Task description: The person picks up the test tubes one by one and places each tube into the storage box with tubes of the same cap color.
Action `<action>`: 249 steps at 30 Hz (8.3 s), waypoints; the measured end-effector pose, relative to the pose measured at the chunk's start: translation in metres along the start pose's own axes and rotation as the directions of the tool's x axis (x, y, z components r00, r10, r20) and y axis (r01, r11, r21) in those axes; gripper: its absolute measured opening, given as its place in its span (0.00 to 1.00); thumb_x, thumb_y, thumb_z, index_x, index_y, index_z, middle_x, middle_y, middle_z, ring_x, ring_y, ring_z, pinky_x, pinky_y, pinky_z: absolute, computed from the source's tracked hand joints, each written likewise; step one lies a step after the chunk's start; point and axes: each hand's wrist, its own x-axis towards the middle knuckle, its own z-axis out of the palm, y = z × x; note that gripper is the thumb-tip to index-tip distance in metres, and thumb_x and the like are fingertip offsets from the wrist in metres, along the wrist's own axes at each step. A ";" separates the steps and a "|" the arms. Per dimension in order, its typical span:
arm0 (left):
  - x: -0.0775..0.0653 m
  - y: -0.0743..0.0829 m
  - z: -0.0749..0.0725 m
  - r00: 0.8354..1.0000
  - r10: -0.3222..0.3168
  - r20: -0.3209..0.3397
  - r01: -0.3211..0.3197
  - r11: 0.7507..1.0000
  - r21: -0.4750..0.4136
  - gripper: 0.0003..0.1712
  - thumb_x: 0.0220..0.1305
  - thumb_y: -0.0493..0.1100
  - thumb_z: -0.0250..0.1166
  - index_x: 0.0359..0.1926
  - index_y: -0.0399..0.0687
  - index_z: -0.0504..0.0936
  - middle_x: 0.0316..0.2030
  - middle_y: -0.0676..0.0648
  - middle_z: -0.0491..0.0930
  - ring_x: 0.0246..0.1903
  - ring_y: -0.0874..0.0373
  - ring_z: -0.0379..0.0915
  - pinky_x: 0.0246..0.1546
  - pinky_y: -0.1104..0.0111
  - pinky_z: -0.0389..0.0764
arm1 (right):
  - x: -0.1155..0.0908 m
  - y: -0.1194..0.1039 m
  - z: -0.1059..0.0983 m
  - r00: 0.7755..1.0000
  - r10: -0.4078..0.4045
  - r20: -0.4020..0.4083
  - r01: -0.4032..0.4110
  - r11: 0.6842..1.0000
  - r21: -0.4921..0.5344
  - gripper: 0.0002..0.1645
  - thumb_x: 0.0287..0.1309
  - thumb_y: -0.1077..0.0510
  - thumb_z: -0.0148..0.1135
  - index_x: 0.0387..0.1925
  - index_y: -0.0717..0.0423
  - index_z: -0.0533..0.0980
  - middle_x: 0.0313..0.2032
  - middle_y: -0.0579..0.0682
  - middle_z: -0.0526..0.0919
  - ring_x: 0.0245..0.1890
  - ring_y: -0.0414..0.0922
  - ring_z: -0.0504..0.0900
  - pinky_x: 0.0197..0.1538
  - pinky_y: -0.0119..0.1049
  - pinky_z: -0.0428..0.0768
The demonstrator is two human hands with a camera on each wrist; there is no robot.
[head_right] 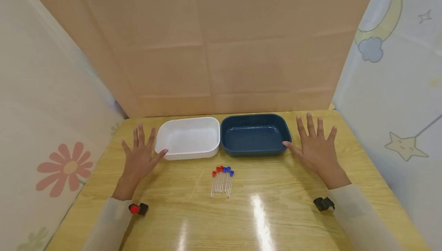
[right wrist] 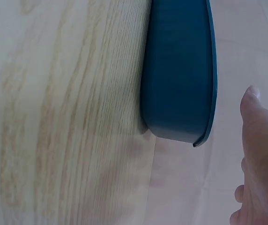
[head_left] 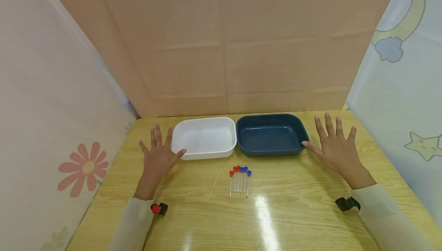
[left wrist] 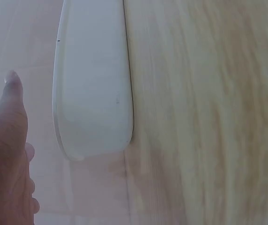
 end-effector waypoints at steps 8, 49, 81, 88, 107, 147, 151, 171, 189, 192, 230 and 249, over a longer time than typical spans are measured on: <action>0.003 -0.005 -0.002 1.000 -0.015 0.012 0.016 0.996 -0.086 0.51 0.71 0.74 0.47 0.83 0.58 0.39 0.79 0.32 0.28 0.78 0.33 0.29 0.64 0.24 0.35 | -0.003 -0.009 -0.002 1.000 -0.028 0.005 0.028 1.000 0.007 0.56 0.72 0.30 0.47 0.81 0.49 0.31 0.79 0.58 0.23 0.77 0.65 0.28 0.65 0.80 0.31; 0.045 -0.034 0.036 0.978 0.046 0.203 0.125 0.652 -0.748 0.37 0.84 0.54 0.35 0.81 0.41 0.36 0.80 0.40 0.33 0.79 0.40 0.29 0.76 0.46 0.36 | -0.026 -0.115 0.007 0.921 -0.366 -0.134 0.389 0.885 0.255 0.42 0.66 0.49 0.67 0.76 0.56 0.63 0.73 0.60 0.65 0.36 0.45 0.85 0.42 0.48 0.83; 0.044 -0.028 0.033 0.960 0.143 0.239 0.071 0.704 -0.707 0.39 0.83 0.58 0.35 0.80 0.42 0.35 0.80 0.48 0.27 0.79 0.48 0.23 0.76 0.47 0.36 | -0.031 -0.162 0.035 0.934 -0.327 0.146 0.264 0.904 0.336 0.55 0.57 0.33 0.70 0.72 0.67 0.65 0.67 0.65 0.72 0.65 0.61 0.74 0.61 0.57 0.76; 0.045 -0.027 0.035 0.960 0.120 0.253 0.080 0.750 -0.657 0.40 0.82 0.61 0.35 0.80 0.48 0.32 0.80 0.54 0.24 0.79 0.54 0.21 0.76 0.47 0.36 | -0.030 -0.167 0.040 0.916 -0.340 0.214 0.257 0.905 0.338 0.65 0.51 0.29 0.72 0.73 0.69 0.61 0.71 0.67 0.65 0.70 0.61 0.68 0.64 0.57 0.73; 0.047 -0.018 0.039 0.963 0.058 0.263 0.131 0.753 -0.645 0.43 0.82 0.62 0.35 0.80 0.42 0.31 0.80 0.50 0.22 0.79 0.45 0.22 0.76 0.47 0.36 | -0.027 -0.174 0.052 0.905 -0.360 0.226 0.287 0.910 0.301 0.67 0.44 0.26 0.74 0.71 0.68 0.65 0.71 0.66 0.65 0.70 0.62 0.66 0.65 0.56 0.72; 0.046 -0.010 0.032 0.959 0.055 0.277 0.079 0.890 -0.449 0.42 0.83 0.60 0.32 0.79 0.34 0.35 0.80 0.43 0.26 0.79 0.43 0.27 0.76 0.47 0.42 | -0.025 -0.180 0.054 0.900 -0.397 0.179 0.356 0.907 0.224 0.61 0.45 0.26 0.73 0.68 0.64 0.69 0.70 0.65 0.69 0.69 0.61 0.69 0.64 0.56 0.73; 0.048 -0.009 0.031 0.958 0.054 0.282 0.082 0.889 -0.450 0.42 0.82 0.60 0.31 0.79 0.34 0.34 0.80 0.45 0.25 0.79 0.45 0.25 0.76 0.48 0.41 | -0.024 -0.180 0.052 0.903 -0.389 0.182 0.346 0.910 0.226 0.60 0.46 0.27 0.74 0.68 0.65 0.69 0.69 0.66 0.69 0.69 0.61 0.69 0.65 0.56 0.73; 0.049 -0.009 0.030 0.955 0.031 0.296 0.103 0.898 -0.427 0.42 0.82 0.61 0.31 0.79 0.36 0.34 0.80 0.44 0.27 0.79 0.45 0.27 0.76 0.48 0.43 | -0.019 -0.176 0.048 0.911 -0.342 0.229 0.258 0.907 0.332 0.59 0.48 0.35 0.77 0.68 0.71 0.66 0.70 0.67 0.67 0.69 0.61 0.69 0.65 0.57 0.72; 0.047 -0.008 0.034 0.957 0.036 0.288 0.104 0.885 -0.455 0.41 0.83 0.60 0.31 0.79 0.34 0.37 0.80 0.40 0.30 0.79 0.42 0.31 0.76 0.48 0.44 | -0.005 -0.173 0.013 0.898 -0.396 0.190 0.269 0.839 0.473 0.56 0.53 0.38 0.76 0.72 0.64 0.63 0.68 0.63 0.72 0.65 0.61 0.74 0.61 0.56 0.76; 0.047 -0.008 0.033 0.956 0.037 0.292 0.105 0.885 -0.453 0.41 0.82 0.60 0.31 0.79 0.35 0.36 0.81 0.42 0.29 0.79 0.41 0.31 0.76 0.48 0.45 | -0.006 -0.174 0.012 0.898 -0.395 0.193 0.262 0.833 0.487 0.56 0.54 0.35 0.74 0.73 0.62 0.63 0.68 0.62 0.71 0.65 0.60 0.74 0.62 0.56 0.76; 0.046 -0.006 0.028 0.955 0.026 0.296 0.116 0.884 -0.454 0.41 0.83 0.59 0.31 0.80 0.36 0.35 0.81 0.44 0.28 0.79 0.50 0.26 0.77 0.51 0.43 | 0.041 -0.203 -0.016 0.891 -0.444 0.093 0.350 0.804 0.480 0.56 0.52 0.39 0.77 0.72 0.63 0.64 0.67 0.63 0.73 0.65 0.60 0.74 0.63 0.57 0.75; 0.047 -0.004 0.027 0.955 0.039 0.294 0.110 0.875 -0.472 0.39 0.83 0.57 0.33 0.79 0.35 0.35 0.80 0.43 0.28 0.79 0.48 0.26 0.77 0.51 0.42 | 0.068 -0.218 -0.014 0.895 -0.423 0.144 0.304 0.812 0.498 0.56 0.53 0.42 0.77 0.75 0.60 0.61 0.69 0.63 0.70 0.66 0.60 0.73 0.63 0.57 0.75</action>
